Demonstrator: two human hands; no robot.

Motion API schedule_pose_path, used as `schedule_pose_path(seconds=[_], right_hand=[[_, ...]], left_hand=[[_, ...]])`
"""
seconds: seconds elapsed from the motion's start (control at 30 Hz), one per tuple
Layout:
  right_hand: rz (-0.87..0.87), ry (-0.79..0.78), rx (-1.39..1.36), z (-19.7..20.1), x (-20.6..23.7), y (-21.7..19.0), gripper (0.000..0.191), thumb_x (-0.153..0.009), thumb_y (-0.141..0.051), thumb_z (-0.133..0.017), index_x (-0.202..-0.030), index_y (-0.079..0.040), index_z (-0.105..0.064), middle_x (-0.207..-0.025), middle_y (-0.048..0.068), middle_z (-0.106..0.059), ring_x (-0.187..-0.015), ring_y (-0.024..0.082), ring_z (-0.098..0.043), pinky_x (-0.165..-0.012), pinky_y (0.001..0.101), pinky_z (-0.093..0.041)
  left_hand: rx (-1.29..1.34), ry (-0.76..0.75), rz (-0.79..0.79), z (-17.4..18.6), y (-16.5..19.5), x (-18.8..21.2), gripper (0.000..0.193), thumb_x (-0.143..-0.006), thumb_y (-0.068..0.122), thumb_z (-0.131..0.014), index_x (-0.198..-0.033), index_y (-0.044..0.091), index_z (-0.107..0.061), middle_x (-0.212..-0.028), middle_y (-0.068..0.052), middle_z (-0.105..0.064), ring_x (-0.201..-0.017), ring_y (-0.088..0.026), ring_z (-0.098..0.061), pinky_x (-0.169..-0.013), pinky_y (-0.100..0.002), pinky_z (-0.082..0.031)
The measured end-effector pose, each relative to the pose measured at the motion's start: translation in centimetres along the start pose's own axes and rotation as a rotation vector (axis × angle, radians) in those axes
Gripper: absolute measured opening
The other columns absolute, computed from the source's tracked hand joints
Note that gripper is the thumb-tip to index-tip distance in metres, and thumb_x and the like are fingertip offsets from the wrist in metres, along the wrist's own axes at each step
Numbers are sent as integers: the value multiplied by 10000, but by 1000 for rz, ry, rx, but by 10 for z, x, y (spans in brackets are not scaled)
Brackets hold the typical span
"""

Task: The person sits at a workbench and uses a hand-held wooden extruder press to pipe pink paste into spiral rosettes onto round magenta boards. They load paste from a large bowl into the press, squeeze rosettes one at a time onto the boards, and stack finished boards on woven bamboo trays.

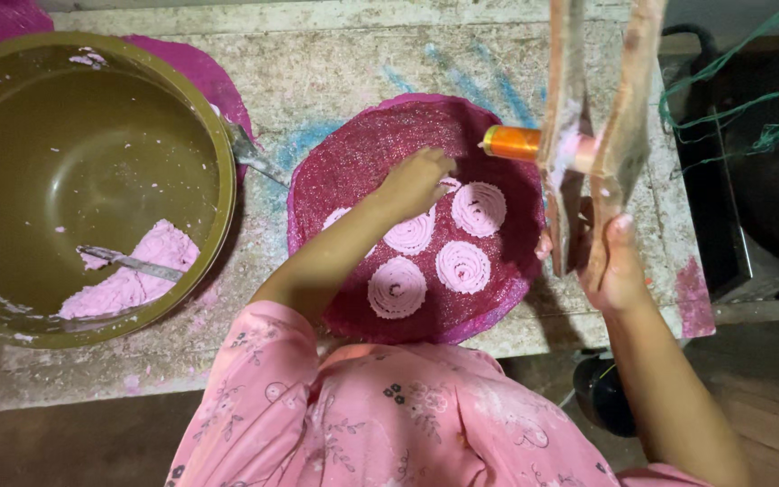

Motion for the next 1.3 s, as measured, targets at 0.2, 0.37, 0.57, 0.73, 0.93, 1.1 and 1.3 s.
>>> schedule_pose_path(seconds=[0.2,0.37,0.57,0.73,0.93,1.1,1.3], right_hand=[[63,98,-38,13,33,2,929,-962,-815,-490,-1427,-11,-520,-1186,124,-589,-998,256,-583,-868,452,-500],[116,179,-116,23,56,14,899,-966,-819,-538,-1352,-7,-519,-1161,117,-598,-950,257,-575,-861,465,-481],[168,248,-113,29,77,26,905,-945,-804,-562,-1423,-36,-519,-1218,103,-604,-990,264,-592,-897,477,-486],[194,280,-129,37,86,35,875,-972,-773,-560,-1440,-37,-493,-1275,115,-606,-1000,247,-604,-917,487,-501],[238,316,-104,43,95,42,834,-1011,-757,-545,-1461,-60,-464,-1302,119,-594,-1035,226,-606,-875,477,-505],[288,324,-99,39,101,36,818,-1025,-753,-543,-1466,-73,-435,-1248,109,-570,-995,233,-613,-832,467,-511],[300,402,-69,38,114,29,887,-997,-741,-575,-1598,-136,-329,-1313,87,-552,-1079,219,-586,-814,459,-512]], left_hand=[[288,-58,313,-4,-29,8,34,-890,97,-701,-904,67,-710,-1042,-124,-689,-964,-246,-712,-862,-373,-581],[887,-29,507,-12,-69,18,89,-965,79,-603,-1052,79,-619,-1069,-108,-769,-964,-181,-726,-785,-303,-576],[1136,-11,685,-7,-96,33,262,-1002,119,-400,-1112,80,-634,-1066,-71,-758,-929,-150,-709,-800,-306,-563],[886,-66,771,-2,-96,42,307,-1032,234,-421,-1070,103,-697,-1011,-43,-744,-892,-163,-680,-783,-328,-544],[162,-45,251,8,-66,47,192,-750,154,-805,-924,116,-735,-938,-101,-711,-896,-273,-678,-804,-405,-543],[120,-37,206,19,-57,56,83,-801,86,-765,-869,91,-717,-881,-131,-683,-907,-328,-678,-824,-443,-545],[129,-37,346,36,-44,91,91,-845,79,-719,-927,100,-752,-984,-153,-699,-944,-352,-691,-849,-462,-543]])
Point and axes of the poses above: each hand's wrist, its own x-axis away from the middle knuckle, its own z-axis out of the back of the hand, y = z × x, the point moved 5 cm from there along -x, towards the middle knuckle
